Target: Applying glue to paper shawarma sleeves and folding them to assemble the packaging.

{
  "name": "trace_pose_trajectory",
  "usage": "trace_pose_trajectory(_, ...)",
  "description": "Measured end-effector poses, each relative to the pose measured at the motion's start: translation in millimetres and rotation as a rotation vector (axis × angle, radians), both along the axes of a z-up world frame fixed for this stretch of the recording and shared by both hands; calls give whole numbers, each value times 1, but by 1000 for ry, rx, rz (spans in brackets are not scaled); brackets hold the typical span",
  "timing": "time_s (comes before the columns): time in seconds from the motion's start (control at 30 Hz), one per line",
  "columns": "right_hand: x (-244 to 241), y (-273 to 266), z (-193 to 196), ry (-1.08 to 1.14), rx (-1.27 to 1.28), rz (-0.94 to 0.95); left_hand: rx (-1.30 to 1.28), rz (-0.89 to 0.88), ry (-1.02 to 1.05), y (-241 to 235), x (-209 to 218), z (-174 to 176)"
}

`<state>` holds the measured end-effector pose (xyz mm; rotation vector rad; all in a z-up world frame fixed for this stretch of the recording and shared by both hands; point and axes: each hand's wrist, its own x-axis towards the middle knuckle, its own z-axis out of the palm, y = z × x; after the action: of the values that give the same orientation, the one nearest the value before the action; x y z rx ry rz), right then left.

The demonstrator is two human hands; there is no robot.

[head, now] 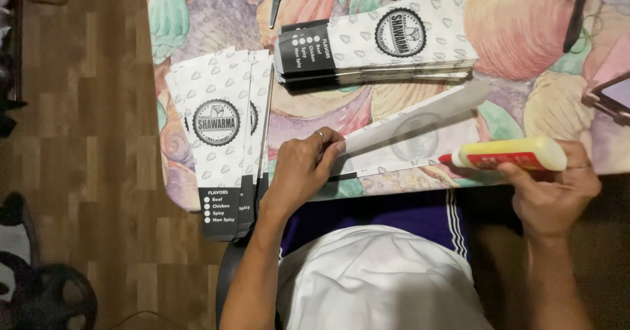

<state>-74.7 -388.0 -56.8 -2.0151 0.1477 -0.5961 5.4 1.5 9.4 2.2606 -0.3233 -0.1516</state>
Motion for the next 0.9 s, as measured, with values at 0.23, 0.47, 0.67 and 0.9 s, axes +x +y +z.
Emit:
trace_pose_trajectory(0.23,9,93,11,58,195,115,-80,19,90,6,14,-3)
trace_pose_trajectory(0.47,24,175,40,-84,362,366,-144,29,168,11,24,-5)
trace_pose_trajectory(0.67,26,209,41,-99,415,478,-167,49,206,11,24,-7)
trace_pose_trajectory(0.9,16,143,-27,-126,585,310,-95,3,115,5,12,-14)
